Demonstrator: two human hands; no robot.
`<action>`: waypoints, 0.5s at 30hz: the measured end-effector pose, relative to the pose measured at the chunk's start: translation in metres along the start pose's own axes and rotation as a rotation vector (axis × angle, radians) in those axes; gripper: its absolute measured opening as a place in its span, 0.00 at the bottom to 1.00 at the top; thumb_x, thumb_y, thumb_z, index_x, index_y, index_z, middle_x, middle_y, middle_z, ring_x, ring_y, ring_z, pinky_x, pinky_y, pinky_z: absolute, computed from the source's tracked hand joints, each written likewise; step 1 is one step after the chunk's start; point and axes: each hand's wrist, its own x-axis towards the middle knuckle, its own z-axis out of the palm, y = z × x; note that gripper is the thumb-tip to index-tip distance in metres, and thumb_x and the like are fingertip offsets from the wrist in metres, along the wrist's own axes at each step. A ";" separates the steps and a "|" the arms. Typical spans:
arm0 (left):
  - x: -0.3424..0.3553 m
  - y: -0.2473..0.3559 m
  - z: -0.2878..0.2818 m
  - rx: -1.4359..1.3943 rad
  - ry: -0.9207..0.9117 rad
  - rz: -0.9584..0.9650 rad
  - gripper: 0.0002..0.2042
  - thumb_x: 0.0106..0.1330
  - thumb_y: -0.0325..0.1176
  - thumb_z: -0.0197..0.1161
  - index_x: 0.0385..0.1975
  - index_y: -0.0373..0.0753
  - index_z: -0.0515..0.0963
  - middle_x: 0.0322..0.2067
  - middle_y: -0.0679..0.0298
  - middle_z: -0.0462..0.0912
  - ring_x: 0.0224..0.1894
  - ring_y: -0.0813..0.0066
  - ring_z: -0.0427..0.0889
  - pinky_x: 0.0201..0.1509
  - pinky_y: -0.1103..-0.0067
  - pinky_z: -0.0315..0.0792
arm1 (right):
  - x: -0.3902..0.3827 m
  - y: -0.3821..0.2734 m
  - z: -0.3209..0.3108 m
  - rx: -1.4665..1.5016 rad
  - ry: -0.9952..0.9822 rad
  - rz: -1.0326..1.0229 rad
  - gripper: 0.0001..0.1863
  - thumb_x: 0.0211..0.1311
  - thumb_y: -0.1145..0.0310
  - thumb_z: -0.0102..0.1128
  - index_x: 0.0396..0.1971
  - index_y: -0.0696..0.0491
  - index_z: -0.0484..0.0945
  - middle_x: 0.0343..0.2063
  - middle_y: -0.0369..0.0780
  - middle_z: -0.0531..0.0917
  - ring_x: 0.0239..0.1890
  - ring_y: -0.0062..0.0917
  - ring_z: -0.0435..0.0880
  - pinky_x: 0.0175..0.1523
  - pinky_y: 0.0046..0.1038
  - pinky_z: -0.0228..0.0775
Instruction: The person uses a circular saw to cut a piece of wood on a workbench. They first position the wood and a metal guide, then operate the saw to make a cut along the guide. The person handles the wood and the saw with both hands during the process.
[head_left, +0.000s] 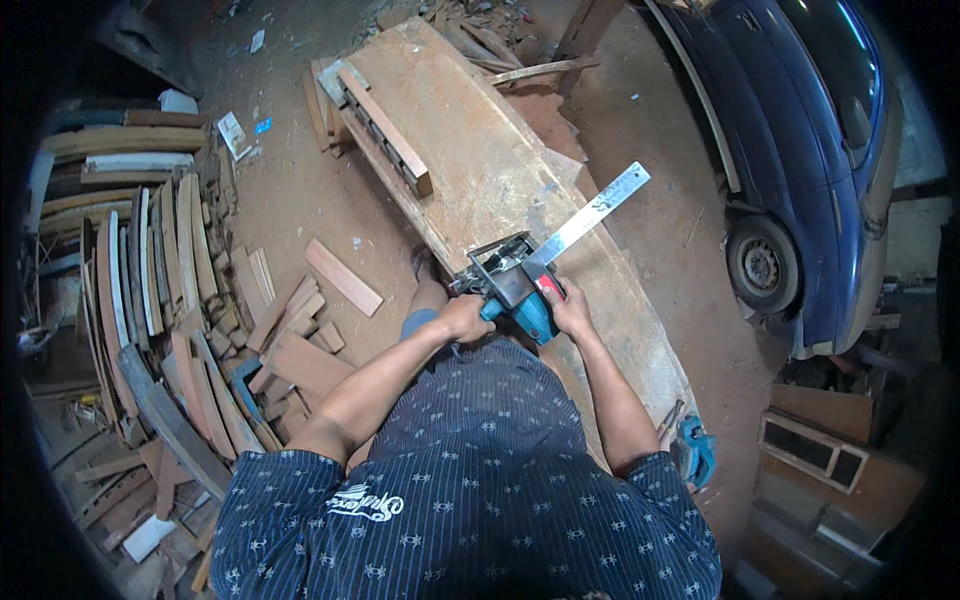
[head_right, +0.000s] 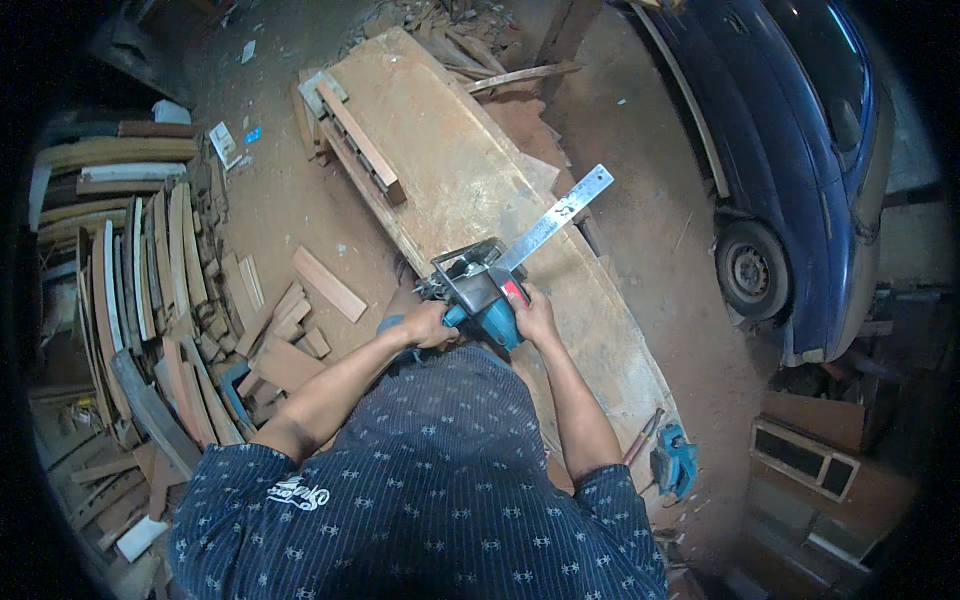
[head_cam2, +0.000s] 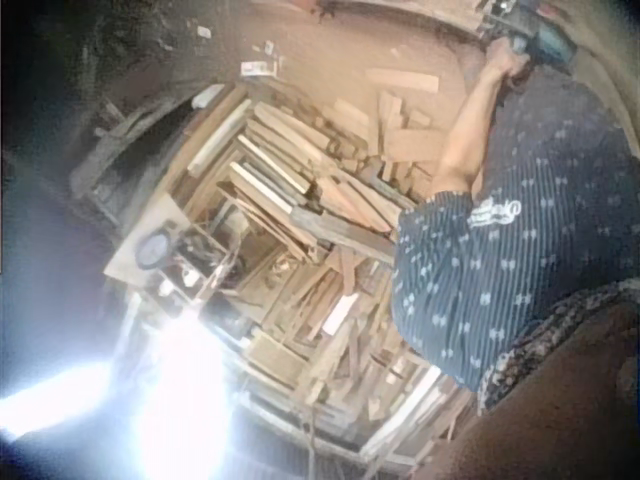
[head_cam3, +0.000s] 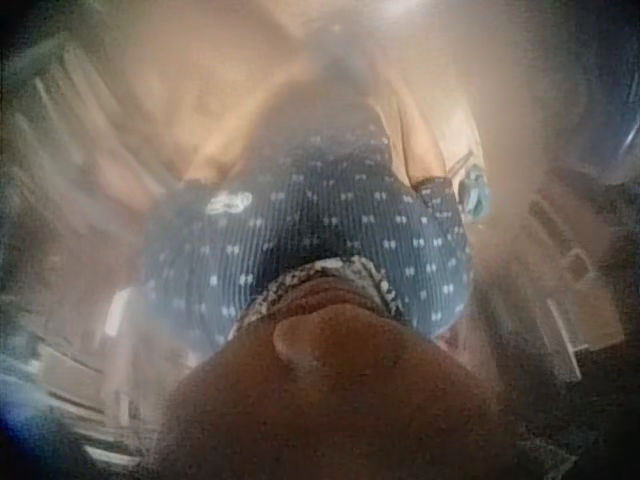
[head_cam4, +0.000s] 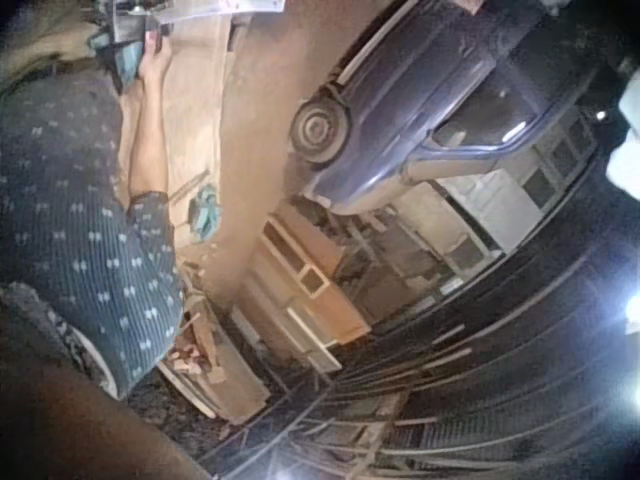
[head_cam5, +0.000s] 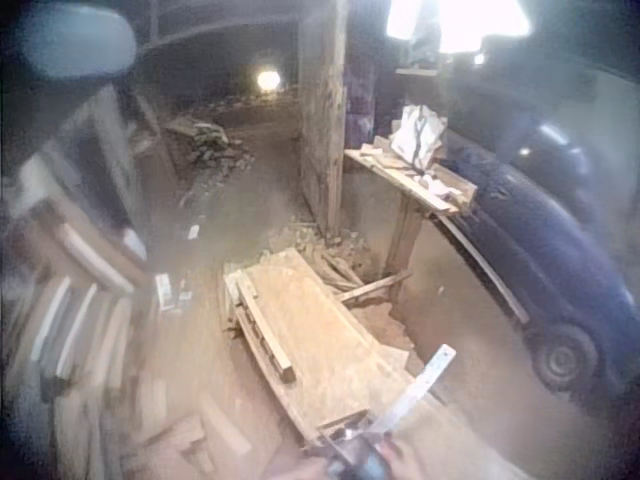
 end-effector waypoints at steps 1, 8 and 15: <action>-0.003 0.004 0.002 0.027 0.060 0.081 0.23 0.54 0.44 0.68 0.43 0.32 0.81 0.45 0.41 0.83 0.50 0.46 0.82 0.55 0.61 0.75 | 0.002 0.004 0.005 -0.006 -0.006 0.022 0.15 0.67 0.64 0.62 0.46 0.59 0.81 0.37 0.42 0.85 0.40 0.24 0.81 0.49 0.29 0.72; 0.003 0.014 -0.011 0.101 0.092 0.128 0.20 0.54 0.43 0.68 0.38 0.31 0.82 0.42 0.41 0.83 0.47 0.47 0.83 0.51 0.61 0.77 | 0.031 0.005 0.012 0.097 -0.063 0.044 0.13 0.67 0.67 0.62 0.47 0.59 0.80 0.38 0.39 0.85 0.38 0.22 0.81 0.47 0.26 0.73; -0.003 0.033 -0.041 0.192 -0.038 0.127 0.17 0.49 0.37 0.65 0.32 0.27 0.82 0.38 0.40 0.84 0.45 0.46 0.84 0.51 0.61 0.78 | 0.049 0.012 0.016 0.181 -0.115 0.146 0.13 0.67 0.67 0.63 0.46 0.58 0.80 0.34 0.36 0.83 0.33 0.19 0.78 0.39 0.23 0.72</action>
